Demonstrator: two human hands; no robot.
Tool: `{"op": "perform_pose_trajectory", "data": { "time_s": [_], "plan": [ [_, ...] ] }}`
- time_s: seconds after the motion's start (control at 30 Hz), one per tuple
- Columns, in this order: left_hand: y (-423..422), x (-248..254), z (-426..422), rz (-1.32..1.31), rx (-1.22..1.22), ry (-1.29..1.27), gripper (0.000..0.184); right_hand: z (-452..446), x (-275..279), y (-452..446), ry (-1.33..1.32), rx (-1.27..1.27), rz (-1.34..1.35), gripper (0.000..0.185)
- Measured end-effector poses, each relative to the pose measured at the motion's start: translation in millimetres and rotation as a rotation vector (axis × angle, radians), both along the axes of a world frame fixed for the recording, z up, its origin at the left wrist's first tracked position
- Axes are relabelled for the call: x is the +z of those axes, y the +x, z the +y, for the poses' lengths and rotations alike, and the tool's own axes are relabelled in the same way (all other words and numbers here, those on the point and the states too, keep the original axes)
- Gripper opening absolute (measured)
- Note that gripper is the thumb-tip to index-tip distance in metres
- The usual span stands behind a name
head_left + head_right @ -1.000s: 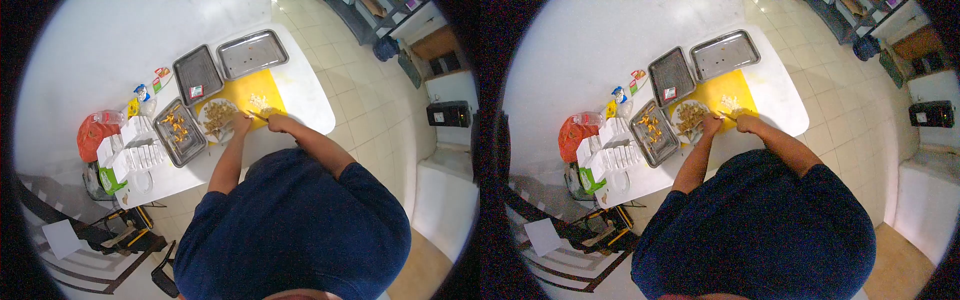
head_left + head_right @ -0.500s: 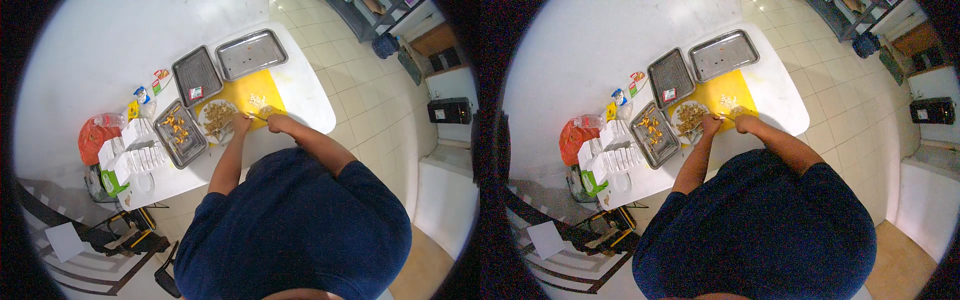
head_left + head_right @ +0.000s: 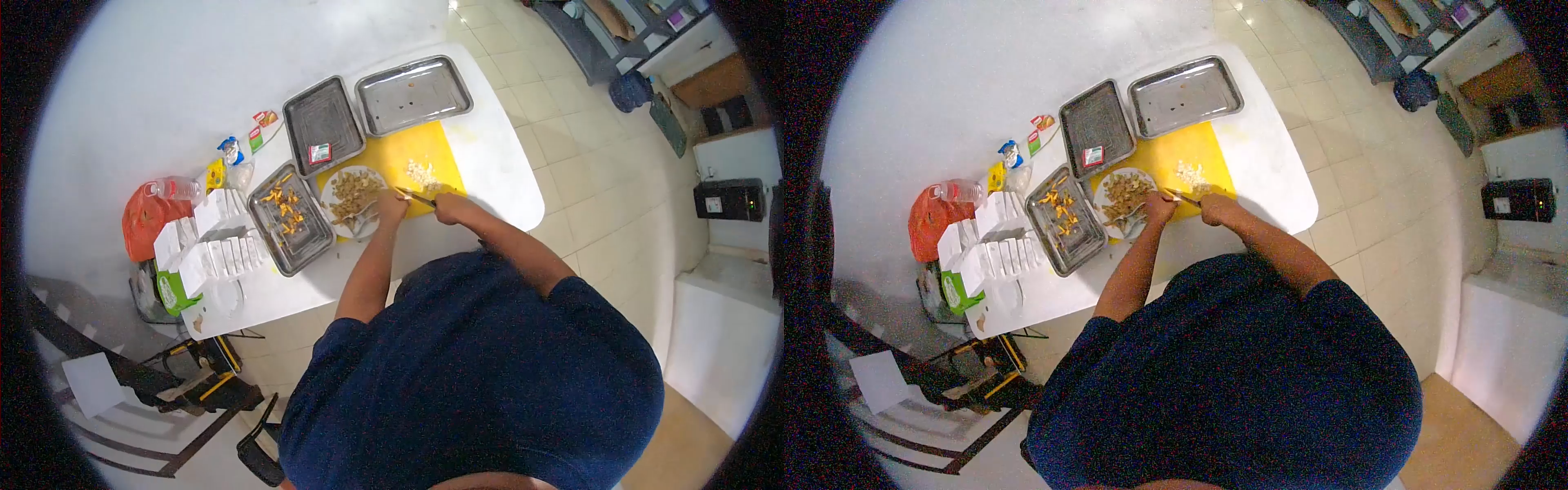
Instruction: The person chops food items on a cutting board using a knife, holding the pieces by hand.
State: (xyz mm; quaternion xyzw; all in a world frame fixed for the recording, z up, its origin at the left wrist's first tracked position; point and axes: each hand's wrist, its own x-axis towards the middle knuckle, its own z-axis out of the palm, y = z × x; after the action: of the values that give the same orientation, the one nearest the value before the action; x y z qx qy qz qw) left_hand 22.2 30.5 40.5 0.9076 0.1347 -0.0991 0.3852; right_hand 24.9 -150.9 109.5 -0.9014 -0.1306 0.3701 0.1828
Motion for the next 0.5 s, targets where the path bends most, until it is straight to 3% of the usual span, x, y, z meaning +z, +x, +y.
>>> {"op": "perform_pose_trajectory", "data": {
  "time_s": [0.1, 0.33, 0.5],
  "plan": [
    [-0.8, 0.6, 2.7, -0.113, -0.082, 0.078, 0.027, 3.5, 8.2, -8.3, 0.049, -0.077, -0.074, 0.022],
    [-3.5, -3.3, 3.9, -0.21, -0.017, 0.041, 0.02, 2.9, 32.8, -7.0, -0.011, 0.093, -0.004, 0.021],
    [-3.5, 7.1, 4.0, -0.239, -0.081, 0.042, 0.021, 0.9, -0.4, -12.2, -0.035, 0.074, -0.004, 0.022]
  ]
}}
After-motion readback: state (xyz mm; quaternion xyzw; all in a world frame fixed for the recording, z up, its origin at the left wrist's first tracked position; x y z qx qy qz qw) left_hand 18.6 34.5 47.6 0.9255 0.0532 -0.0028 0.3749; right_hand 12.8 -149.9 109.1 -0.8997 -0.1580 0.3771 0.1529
